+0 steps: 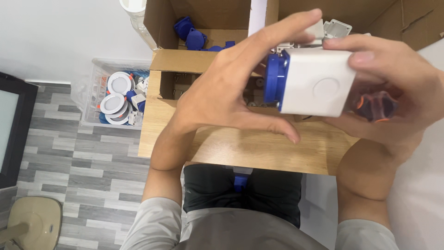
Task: The person assembles small electrical components on a wooden table. They place a black connector into a blue housing, attach a white cover, and secure it with screws using an orange screwdriver. The process is repeated for a second unit, including inserting a white plastic piece before screwing the cover on.
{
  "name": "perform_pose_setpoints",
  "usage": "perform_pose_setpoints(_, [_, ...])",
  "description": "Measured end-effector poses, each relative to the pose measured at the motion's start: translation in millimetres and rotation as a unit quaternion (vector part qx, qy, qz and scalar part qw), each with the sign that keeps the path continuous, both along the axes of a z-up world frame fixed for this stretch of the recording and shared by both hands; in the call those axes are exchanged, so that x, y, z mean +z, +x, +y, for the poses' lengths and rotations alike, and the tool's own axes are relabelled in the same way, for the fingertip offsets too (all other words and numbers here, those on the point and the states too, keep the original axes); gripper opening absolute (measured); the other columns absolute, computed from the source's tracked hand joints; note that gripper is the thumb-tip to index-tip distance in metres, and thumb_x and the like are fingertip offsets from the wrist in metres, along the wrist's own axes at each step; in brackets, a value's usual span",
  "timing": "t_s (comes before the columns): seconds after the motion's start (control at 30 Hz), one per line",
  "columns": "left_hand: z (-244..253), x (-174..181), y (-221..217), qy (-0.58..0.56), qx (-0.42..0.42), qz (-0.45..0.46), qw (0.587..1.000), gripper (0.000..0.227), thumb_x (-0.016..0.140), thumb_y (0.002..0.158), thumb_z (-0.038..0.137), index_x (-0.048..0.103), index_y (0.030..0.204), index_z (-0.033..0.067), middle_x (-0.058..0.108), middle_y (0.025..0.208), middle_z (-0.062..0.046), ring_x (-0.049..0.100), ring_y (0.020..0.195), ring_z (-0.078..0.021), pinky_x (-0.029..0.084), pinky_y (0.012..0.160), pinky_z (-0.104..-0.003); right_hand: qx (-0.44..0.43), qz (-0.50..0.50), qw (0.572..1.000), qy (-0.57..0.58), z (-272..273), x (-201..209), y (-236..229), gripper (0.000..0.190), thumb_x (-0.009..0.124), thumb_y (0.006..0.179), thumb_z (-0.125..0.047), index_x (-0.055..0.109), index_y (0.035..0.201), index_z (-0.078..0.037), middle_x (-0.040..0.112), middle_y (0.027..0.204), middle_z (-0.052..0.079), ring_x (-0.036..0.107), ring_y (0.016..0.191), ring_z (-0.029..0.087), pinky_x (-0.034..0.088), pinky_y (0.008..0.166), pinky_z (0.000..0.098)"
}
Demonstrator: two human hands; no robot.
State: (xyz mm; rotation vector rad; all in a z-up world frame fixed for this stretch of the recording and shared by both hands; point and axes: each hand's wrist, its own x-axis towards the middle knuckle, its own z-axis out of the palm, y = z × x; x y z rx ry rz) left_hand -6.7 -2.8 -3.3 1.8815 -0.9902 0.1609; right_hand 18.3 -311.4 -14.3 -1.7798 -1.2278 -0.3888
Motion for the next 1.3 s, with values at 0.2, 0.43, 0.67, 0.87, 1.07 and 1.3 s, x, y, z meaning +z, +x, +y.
perform_pose_setpoints(0.2, [-1.2,10.2,-2.7,0.001,0.002,-0.043,0.999,0.066,0.079,0.127,0.032,0.038,0.174,0.0128,0.054,0.184,-0.012,0.065,0.172,-0.0320,0.052,0.155,-0.045,-0.026,-0.140,0.990,0.024,13.2,-11.3,10.9,0.040,0.086,0.109,0.018,0.057,0.136,0.013,0.060,0.144,0.058,0.067,0.090,0.040,0.056,0.079,0.0440])
perform_pose_setpoints(0.43, [-2.4,6.1,-3.0,-0.023,0.010,-0.073,0.997,0.073,0.090,0.122,0.002,0.040,0.174,0.0131,0.051,0.176,-0.016,0.061,0.175,-0.0355,0.052,0.159,-0.048,-0.054,-0.010,0.998,-0.022,21.5,8.2,-3.8,0.130,0.090,0.069,-0.043,0.027,0.169,0.012,0.046,0.168,0.050,0.057,0.163,0.058,0.070,0.081,0.0429])
perform_pose_setpoints(0.67, [-8.8,-0.5,-1.5,-0.024,0.013,-0.120,0.992,0.054,0.077,0.133,0.000,0.044,0.172,0.0156,0.051,0.174,-0.017,0.063,0.171,-0.0341,0.061,0.155,-0.045,-0.071,0.006,0.997,-0.010,5.6,-9.2,0.1,0.091,0.105,0.090,0.000,0.046,0.158,0.017,0.063,0.148,0.038,0.063,0.097,0.030,0.052,0.078,0.0328])
perform_pose_setpoints(0.87, [-2.5,11.6,-12.2,0.016,0.008,-0.026,1.000,0.089,0.073,0.115,0.064,0.031,0.181,0.0214,0.041,0.191,-0.013,0.049,0.190,-0.0282,0.044,0.172,-0.049,0.007,-0.131,0.991,-0.005,4.4,-12.0,20.2,0.062,0.096,0.102,-0.002,0.052,0.143,0.011,0.056,0.149,0.060,0.069,0.134,0.066,0.061,0.108,0.0606])
perform_pose_setpoints(1.07, [-2.4,6.0,-8.8,0.028,0.059,-0.067,0.996,0.058,0.077,0.130,0.039,0.042,0.174,0.0257,0.050,0.181,-0.013,0.063,0.177,-0.0300,0.057,0.156,-0.044,-0.062,-0.229,0.972,0.001,17.6,-20.7,17.4,0.019,0.078,0.115,0.014,0.062,0.120,0.007,0.065,0.139,0.061,0.061,0.071,0.036,0.049,0.065,0.0418])
perform_pose_setpoints(1.3, [1.8,16.7,-14.3,-0.011,0.068,-0.076,0.995,0.075,0.092,0.110,-0.008,0.053,0.169,0.0169,0.048,0.149,-0.013,0.059,0.153,-0.0303,0.064,0.138,-0.039,-0.064,-0.215,0.975,0.002,11.2,-22.1,14.1,0.047,0.076,0.125,0.004,0.048,0.159,-0.011,0.046,0.162,0.059,0.083,0.106,0.053,0.069,0.106,0.0623])
